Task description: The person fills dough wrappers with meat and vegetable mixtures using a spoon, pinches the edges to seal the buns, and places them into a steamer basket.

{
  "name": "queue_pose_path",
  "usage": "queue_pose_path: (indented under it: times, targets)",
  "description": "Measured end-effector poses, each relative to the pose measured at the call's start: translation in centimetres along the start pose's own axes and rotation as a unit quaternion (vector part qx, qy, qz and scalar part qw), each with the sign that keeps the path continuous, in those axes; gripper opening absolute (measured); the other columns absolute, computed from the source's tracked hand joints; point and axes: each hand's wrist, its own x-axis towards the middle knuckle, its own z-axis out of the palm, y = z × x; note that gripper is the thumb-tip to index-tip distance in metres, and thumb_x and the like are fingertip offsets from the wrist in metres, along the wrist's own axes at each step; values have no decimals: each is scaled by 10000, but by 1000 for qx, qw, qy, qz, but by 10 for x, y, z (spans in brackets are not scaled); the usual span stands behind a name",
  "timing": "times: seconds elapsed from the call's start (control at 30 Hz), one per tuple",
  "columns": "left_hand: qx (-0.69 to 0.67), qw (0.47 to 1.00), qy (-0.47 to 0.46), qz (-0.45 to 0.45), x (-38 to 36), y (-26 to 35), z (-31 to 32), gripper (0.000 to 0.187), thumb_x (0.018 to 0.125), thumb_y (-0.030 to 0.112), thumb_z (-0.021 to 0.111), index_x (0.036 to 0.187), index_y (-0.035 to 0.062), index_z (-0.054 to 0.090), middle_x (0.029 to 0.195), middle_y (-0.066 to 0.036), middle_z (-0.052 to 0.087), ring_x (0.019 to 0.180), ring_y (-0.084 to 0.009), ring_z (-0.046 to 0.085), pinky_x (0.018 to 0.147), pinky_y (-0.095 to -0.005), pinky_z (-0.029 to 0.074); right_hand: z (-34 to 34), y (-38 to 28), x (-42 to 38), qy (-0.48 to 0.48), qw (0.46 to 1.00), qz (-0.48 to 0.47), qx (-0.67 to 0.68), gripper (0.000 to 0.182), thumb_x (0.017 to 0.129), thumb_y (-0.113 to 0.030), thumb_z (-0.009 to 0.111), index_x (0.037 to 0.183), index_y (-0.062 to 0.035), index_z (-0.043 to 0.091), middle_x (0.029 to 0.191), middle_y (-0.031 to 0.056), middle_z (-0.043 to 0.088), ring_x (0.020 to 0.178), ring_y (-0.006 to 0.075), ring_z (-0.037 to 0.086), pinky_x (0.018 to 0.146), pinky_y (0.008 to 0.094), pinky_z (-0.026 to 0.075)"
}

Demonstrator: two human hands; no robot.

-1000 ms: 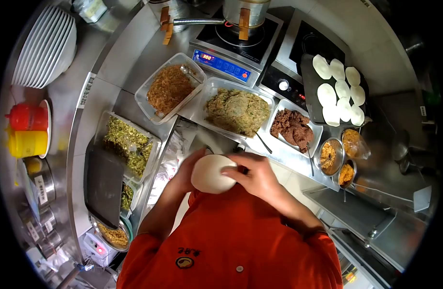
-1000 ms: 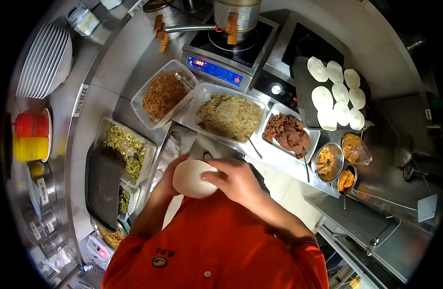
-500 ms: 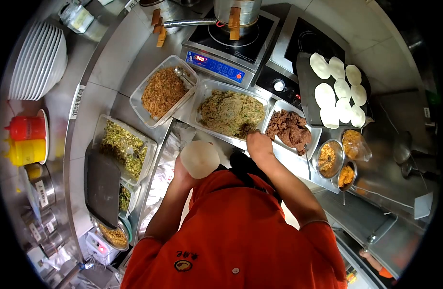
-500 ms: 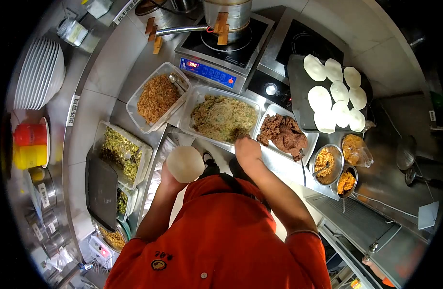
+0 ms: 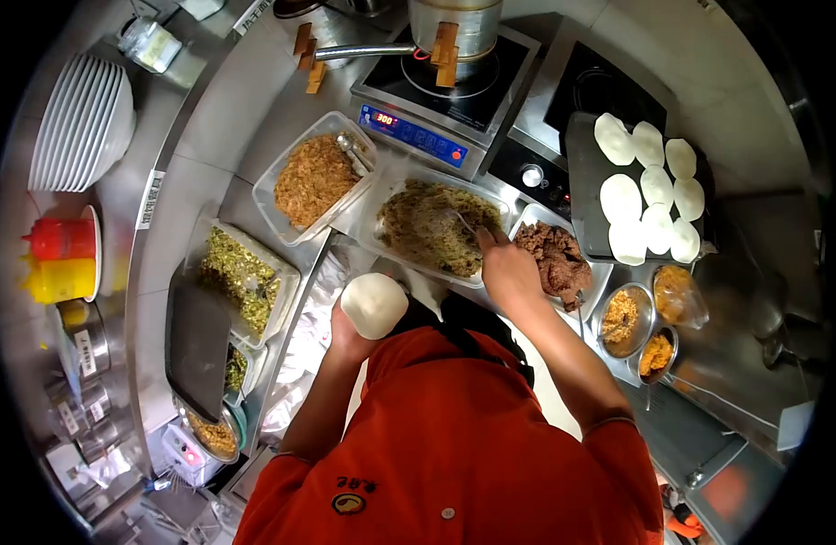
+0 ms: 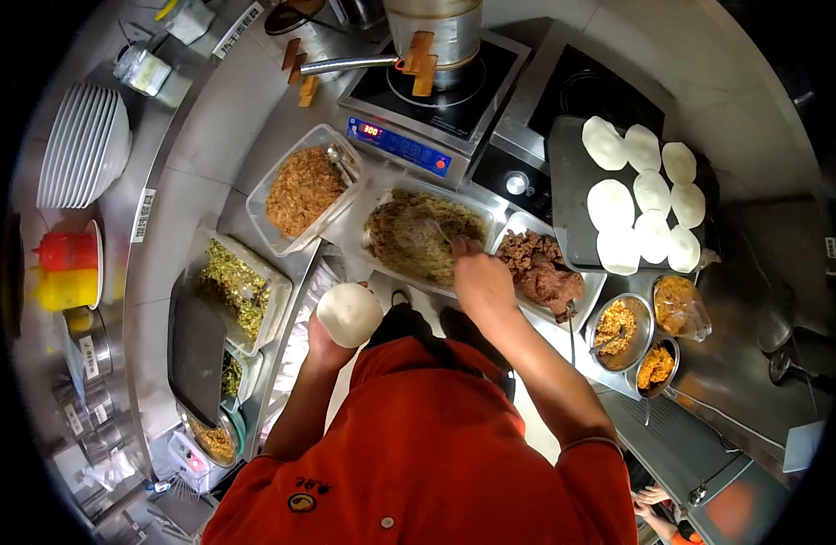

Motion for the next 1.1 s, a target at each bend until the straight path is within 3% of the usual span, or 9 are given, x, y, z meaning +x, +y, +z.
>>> queue_pose_path:
  times: [0.1, 0.2, 0.27, 0.37, 0.57, 0.63, 0.67, 0.83, 1.1]
  targets:
    - [-7, 999, 19, -28, 3, 4, -1, 514, 1073, 363, 346, 1380, 19, 572, 1341, -159, 653, 1239, -339, 626, 1085, -500, 506, 21, -9, -2, -17, 997, -31, -63, 529, 890, -41, 565, 1418, -14, 562, 1208, 231, 683, 871, 360, 752, 759, 433, 628]
    - [-18, 998, 4, -61, 10, 18, 3, 519, 1085, 343, 323, 1424, 8, 529, 1370, -152, 629, 1254, -341, 614, 1093, -521, 494, 28, -15, -8, 116, 990, -48, -69, 370, 913, -85, 560, 1243, 34, 676, 1079, 221, 732, 845, 349, 765, 752, 430, 636]
    - [5, 997, 13, -75, 19, 29, -3, 509, 1086, 351, 325, 1372, 9, 569, 1317, -148, 654, 1215, -325, 634, 1065, -483, 519, 42, -24, -3, -22, 1000, -6, -22, 280, 906, -87, 562, 1071, 29, 756, 1002, 237, 753, 863, 362, 769, 784, 450, 634]
    - [22, 995, 43, -90, 28, 45, 4, 496, 1090, 351, 335, 1333, 3, 593, 1272, -144, 671, 1178, -313, 650, 1037, -447, 543, 65, -35, 9, -119, 992, 30, -14, 466, 890, -20, 523, 1351, 37, 565, 1148, 290, 692, 849, 401, 746, 757, 480, 624]
    - [19, 993, 48, -111, 55, 53, -47, 395, 1087, 307, 401, 1270, 31, 618, 1219, -134, 688, 1108, -306, 681, 947, -430, 584, 77, -24, 4, -32, 991, 73, 108, 398, 879, 5, 578, 1268, 17, 660, 881, 300, 712, 875, 405, 738, 773, 489, 586]
    - [536, 829, -74, 139, 74, 49, -84, 352, 1089, 279, 406, 1238, 42, 620, 1164, -126, 704, 1042, -308, 703, 915, -438, 600, 64, -24, 1, 37, 923, 118, 364, 265, 926, -75, 617, 1122, 26, 765, 893, 293, 724, 855, 409, 728, 796, 413, 567]
    - [535, 830, -77, 137, 76, 49, -90, 352, 1089, 279, 406, 1238, 42, 620, 1164, -126, 704, 1042, -308, 703, 915, -438, 600, 60, -23, 1, -22, 892, 190, 410, 292, 960, -65, 627, 1219, -2, 746, 801, 183, 717, 755, 273, 680, 742, 362, 522]
    - [83, 986, 132, -57, 74, 65, -9, 344, 1069, 262, 434, 1259, 38, 614, 1165, -134, 713, 1042, -326, 717, 931, -461, 606, 54, -17, -17, -46, 788, 230, 569, 245, 1027, -77, 582, 1181, -10, 760, 767, 10, 618, 709, 96, 539, 681, 278, 464]
    - [-45, 985, -159, -39, 133, 31, 14, 447, 1064, 344, 414, 1336, 44, 602, 1272, -130, 691, 1202, -327, 661, 1042, -509, 543, -6, -51, -54, 92, 799, 189, 564, 247, 1074, -127, 568, 1193, -4, 746, 734, 21, 610, 700, 91, 547, 664, 269, 466]
